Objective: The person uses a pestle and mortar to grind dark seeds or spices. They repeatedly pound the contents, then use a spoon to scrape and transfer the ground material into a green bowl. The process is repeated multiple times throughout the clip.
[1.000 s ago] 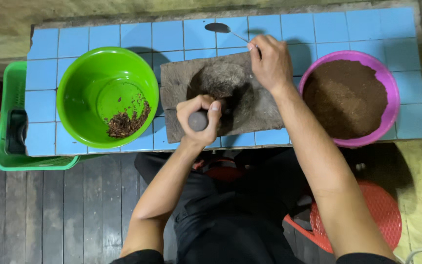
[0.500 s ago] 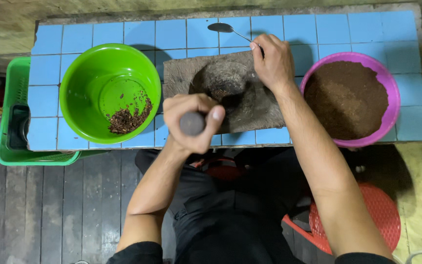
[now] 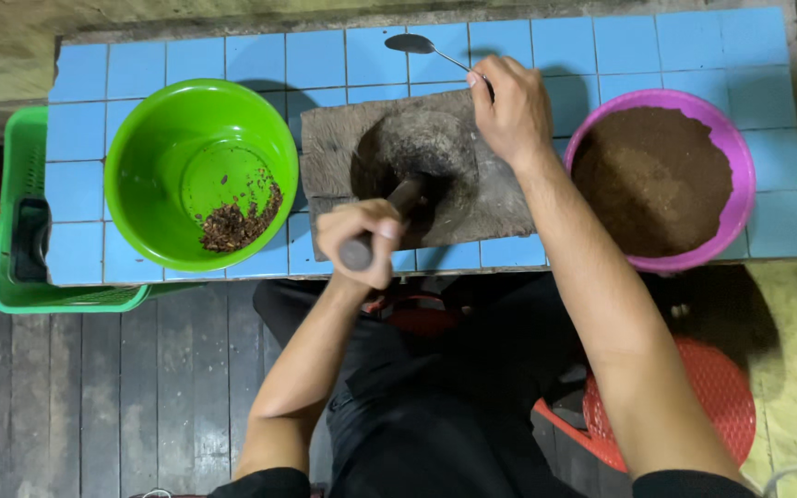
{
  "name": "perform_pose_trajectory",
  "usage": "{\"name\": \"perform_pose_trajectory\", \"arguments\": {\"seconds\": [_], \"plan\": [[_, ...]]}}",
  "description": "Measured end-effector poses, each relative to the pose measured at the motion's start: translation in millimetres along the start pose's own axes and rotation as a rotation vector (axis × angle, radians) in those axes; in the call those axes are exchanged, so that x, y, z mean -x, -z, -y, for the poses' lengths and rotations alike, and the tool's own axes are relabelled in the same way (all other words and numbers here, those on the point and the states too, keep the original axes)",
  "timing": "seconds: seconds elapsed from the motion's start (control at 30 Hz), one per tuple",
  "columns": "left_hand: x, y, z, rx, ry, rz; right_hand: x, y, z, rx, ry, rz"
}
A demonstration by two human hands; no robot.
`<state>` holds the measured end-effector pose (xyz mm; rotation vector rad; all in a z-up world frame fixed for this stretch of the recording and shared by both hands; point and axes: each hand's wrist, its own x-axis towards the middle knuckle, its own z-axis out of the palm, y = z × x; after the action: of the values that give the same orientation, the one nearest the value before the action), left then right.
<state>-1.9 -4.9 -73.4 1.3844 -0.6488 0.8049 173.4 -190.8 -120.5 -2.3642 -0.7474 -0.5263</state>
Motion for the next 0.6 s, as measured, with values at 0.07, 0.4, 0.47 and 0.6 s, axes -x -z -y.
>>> {"name": "perform_pose_trajectory", "arguments": {"seconds": [0.07,0.4,0.47,0.6], "plan": [[11,8,12,0.022,0.101,-0.353,2,-2,-2,0.072,0.005,0.007],[15,88,10,0.471,0.46,-1.064,13,14,15,0.04,0.246,-0.259],[21,93,9,0.525,0.501,-1.251,30,18,23,-0.082,0.169,-0.086],[24,98,12,0.56,0.534,-1.253,60,55,55,0.046,0.163,0.133]]}}
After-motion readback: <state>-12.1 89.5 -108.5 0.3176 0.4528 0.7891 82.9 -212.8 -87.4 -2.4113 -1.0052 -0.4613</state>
